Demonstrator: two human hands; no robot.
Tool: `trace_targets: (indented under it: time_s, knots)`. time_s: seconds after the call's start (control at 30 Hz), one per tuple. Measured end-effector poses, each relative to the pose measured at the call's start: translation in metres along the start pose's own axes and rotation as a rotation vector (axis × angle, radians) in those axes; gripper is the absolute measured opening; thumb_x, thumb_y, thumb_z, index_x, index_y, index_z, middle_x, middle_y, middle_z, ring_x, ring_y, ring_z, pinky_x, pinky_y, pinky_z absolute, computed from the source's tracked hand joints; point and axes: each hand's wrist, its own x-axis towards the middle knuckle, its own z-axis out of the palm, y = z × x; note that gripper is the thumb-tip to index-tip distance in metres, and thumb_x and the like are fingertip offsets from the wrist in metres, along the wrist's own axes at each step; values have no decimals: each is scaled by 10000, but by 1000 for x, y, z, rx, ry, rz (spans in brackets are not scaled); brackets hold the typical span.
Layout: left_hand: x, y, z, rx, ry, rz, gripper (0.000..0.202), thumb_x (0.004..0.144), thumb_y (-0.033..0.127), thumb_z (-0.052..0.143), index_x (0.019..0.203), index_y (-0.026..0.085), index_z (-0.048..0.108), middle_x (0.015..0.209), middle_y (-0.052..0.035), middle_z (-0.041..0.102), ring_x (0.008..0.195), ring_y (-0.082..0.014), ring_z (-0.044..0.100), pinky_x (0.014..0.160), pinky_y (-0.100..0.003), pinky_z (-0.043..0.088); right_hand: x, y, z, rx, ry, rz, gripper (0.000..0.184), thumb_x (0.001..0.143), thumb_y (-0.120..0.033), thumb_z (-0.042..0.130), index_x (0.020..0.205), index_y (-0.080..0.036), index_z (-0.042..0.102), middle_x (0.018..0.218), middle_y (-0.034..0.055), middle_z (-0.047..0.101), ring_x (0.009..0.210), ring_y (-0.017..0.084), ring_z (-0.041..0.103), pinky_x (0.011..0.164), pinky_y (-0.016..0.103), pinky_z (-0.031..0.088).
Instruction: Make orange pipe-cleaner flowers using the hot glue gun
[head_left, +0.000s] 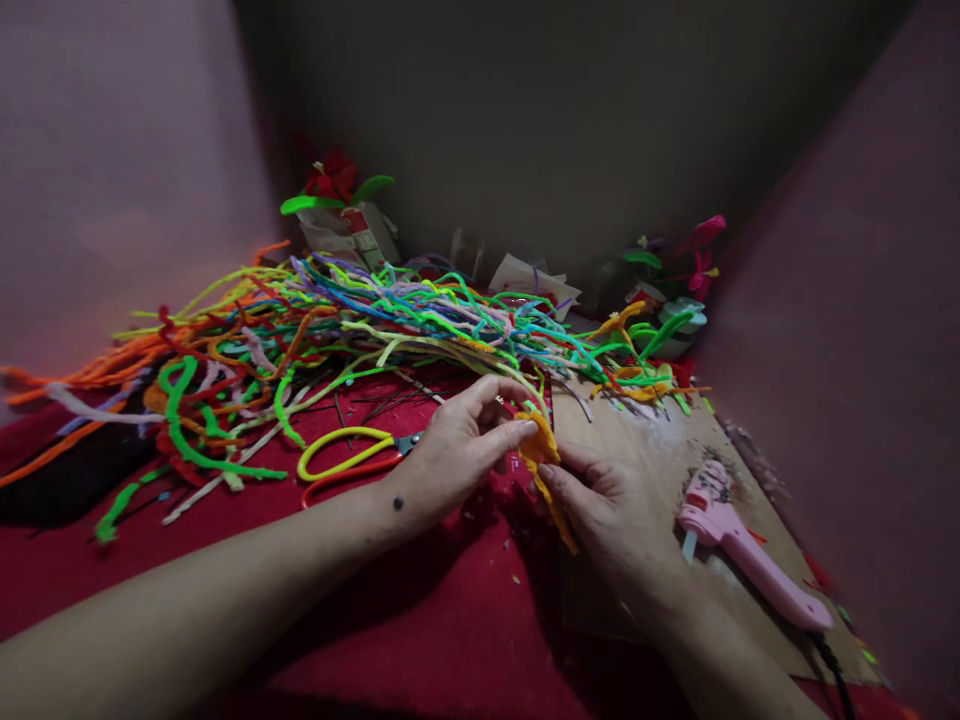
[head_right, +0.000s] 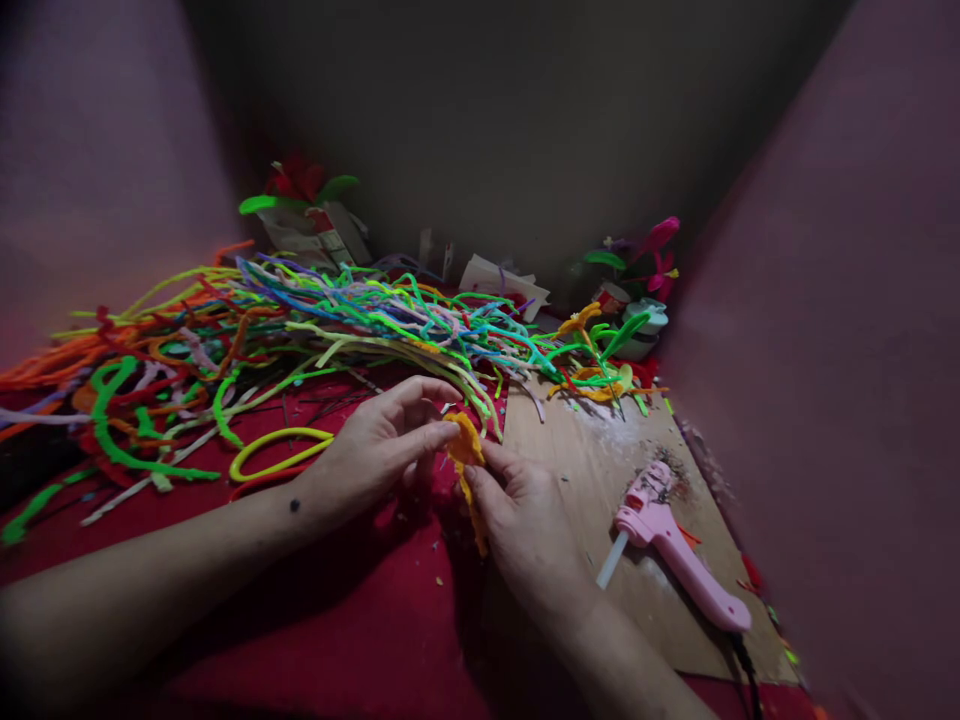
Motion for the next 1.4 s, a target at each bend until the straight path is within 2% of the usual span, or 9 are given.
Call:
trace_targets:
  time_s: [0.1,0.3,0.43,0.63,0.77,0.93,1.07,1.23,1.4]
  knots:
    - [1,1,-2,54,-29,27,169,794,286,541,926,184,568,626,49,553,458,-43,429,459,-164,360,0,-2,0,-9,-14,19,305,808,-271,527,1083,-203,638,602,-30,529,566,117,471,567,248,409]
    - [2,2,-4,141,-44,102,124,810,256,512,832,157,583,745,6,590,686,-97,532,637,-197,434,-2,-1,0,60,-50,71,267,817,-288,527,1051,-213,631,639,-31,553,536,94,462,507,218,364]
    - [-1,0,-3,203,-11,134,126,819,239,494,859,165,588,706,22,567,593,-74,492,566,-179,416,-2,-3,2,256,26,73,319,765,-304,615,1062,-213,546,663,-34,593,553,105,548,534,228,426]
    - [-6,-1,-1,290,39,188,105,826,215,489,871,175,575,744,26,588,562,-55,488,537,-157,401,0,-8,5,509,71,199,354,625,-290,738,789,-202,437,522,-59,590,466,139,612,460,227,463]
    - [-8,-2,0,345,51,236,91,831,194,482,861,176,566,745,23,595,573,-57,507,546,-154,405,3,-5,4,582,66,216,379,566,-236,768,769,-184,452,581,-8,657,473,148,633,435,216,468]
    - [-11,-2,1,435,48,334,88,836,166,475,855,178,560,751,18,606,631,-66,539,600,-159,418,5,-1,4,611,83,244,378,513,-174,788,733,-164,481,560,5,665,439,137,621,395,189,444]
    - [-12,-4,0,488,44,395,89,840,160,473,876,177,553,771,10,614,658,-71,553,637,-165,423,4,1,2,623,65,247,361,531,-177,784,740,-168,490,585,18,681,437,136,620,391,185,436]
    - [-12,-5,-1,533,57,420,101,851,181,457,889,180,550,774,0,616,676,-84,569,651,-178,433,-3,-1,-1,646,37,236,323,624,-229,733,853,-186,510,672,34,703,485,152,635,428,214,454]
    - [-13,-4,-1,557,63,445,98,849,164,455,888,175,545,785,-2,625,676,-79,574,644,-166,433,-5,1,-1,644,-8,217,316,642,-237,730,831,-194,481,670,29,704,463,138,622,433,211,442]
